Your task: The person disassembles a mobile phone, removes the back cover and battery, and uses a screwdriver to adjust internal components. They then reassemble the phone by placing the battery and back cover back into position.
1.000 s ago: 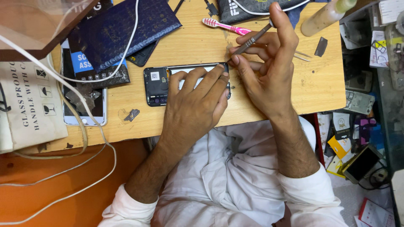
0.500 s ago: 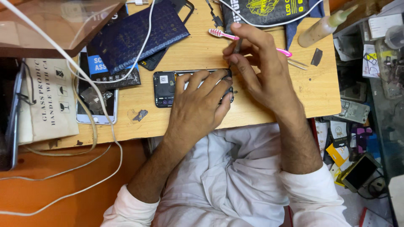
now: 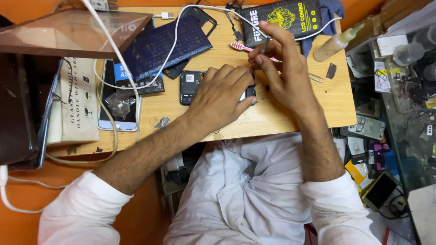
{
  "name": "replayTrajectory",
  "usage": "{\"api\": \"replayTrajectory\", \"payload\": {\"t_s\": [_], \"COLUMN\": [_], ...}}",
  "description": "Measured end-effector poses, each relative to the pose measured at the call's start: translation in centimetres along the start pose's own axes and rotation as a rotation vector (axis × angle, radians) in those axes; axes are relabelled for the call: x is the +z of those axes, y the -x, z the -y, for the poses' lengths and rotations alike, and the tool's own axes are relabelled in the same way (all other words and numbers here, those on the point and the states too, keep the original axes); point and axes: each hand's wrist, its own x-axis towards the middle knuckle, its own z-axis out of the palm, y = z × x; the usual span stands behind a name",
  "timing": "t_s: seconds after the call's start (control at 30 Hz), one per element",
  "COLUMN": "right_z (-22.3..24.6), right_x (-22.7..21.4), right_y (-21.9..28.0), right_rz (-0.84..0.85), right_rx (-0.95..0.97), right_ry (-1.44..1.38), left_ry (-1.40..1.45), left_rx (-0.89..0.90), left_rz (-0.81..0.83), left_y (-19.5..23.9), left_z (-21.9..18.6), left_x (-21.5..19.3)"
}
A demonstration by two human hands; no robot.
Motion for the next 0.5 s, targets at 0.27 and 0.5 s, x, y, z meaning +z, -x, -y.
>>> {"api": "replayTrajectory", "payload": {"t_s": [0.27,0.5], "right_z": [-0.2,-0.9], "right_x": [0.3,0.8], "right_y": [0.0,0.9], "right_rz": [0.005,-0.063], "right_rx": [-0.069,-0.015], "right_ry": [0.097,0.088], "left_ry": [0.017,-0.01], "left_rx": [0.03,0.016], "left_rz": [0.057,0.052], "left_y": [-1.2,-1.2], "left_z": [1.5,1.4], "left_x": [-0.6,-0.5]}}
